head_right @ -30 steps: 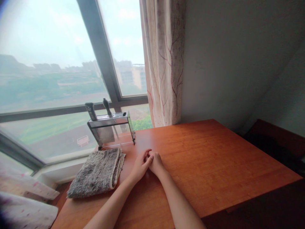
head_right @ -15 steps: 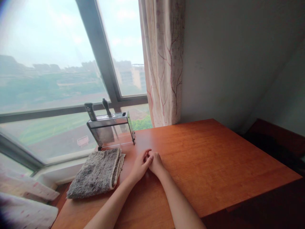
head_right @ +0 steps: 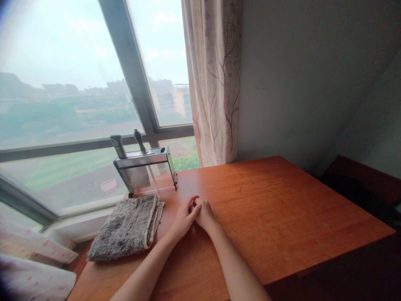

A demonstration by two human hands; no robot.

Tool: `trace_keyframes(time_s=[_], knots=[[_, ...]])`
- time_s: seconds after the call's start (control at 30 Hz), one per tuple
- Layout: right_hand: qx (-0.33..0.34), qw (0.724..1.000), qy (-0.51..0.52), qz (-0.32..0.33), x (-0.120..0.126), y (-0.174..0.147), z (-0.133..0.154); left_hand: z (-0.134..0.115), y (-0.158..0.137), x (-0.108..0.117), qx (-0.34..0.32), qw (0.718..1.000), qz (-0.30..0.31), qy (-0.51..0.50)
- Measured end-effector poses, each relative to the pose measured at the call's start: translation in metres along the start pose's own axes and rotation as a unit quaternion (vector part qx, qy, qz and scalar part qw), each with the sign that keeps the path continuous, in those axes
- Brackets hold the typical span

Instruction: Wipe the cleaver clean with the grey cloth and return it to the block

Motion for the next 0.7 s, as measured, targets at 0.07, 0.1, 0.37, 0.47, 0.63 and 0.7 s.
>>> trace_keyframes(time_s=[0.07, 0.1, 0.37, 0.47, 0.63, 0.7], knots=[[0.000, 1.000, -0.001, 0.000, -0.0005, 0.0008, -0.0003, -0.0010, -0.0001, 0.0002, 0.006, 1.000, 0.000, 0.001], [-0.001, 1.000, -0.002, 0.000, -0.0006, 0.0011, -0.0004, -0.0014, -0.0001, 0.0003, 0.008, 1.000, 0.000, 0.002], [-0.005, 1.000, -0.006, 0.001, 0.0002, 0.0010, -0.0002, -0.0008, -0.0004, 0.0002, 0.009, 1.000, -0.002, 0.005], [-0.005, 1.000, -0.007, 0.000, 0.0006, 0.0009, 0.0004, 0.0005, -0.0004, -0.0003, 0.007, 1.000, -0.004, 0.005], [-0.002, 1.000, -0.006, 0.000, 0.0013, 0.0009, 0.0014, 0.0007, -0.0003, -0.0003, 0.002, 1.000, -0.010, 0.002], [-0.001, 1.000, -0.004, 0.001, 0.0014, 0.0008, 0.0017, 0.0002, -0.0002, 0.0000, 0.004, 1.000, -0.008, 0.006]])
Point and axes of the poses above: each hand's wrist, its own y-axis towards the middle knuckle, its own x-axis out of the back of the hand, z = x × y, the point moved 1 cm from there along y, towards the middle knuckle, and after that the axes turned 3 degrees about y, right-handed, at the moved point
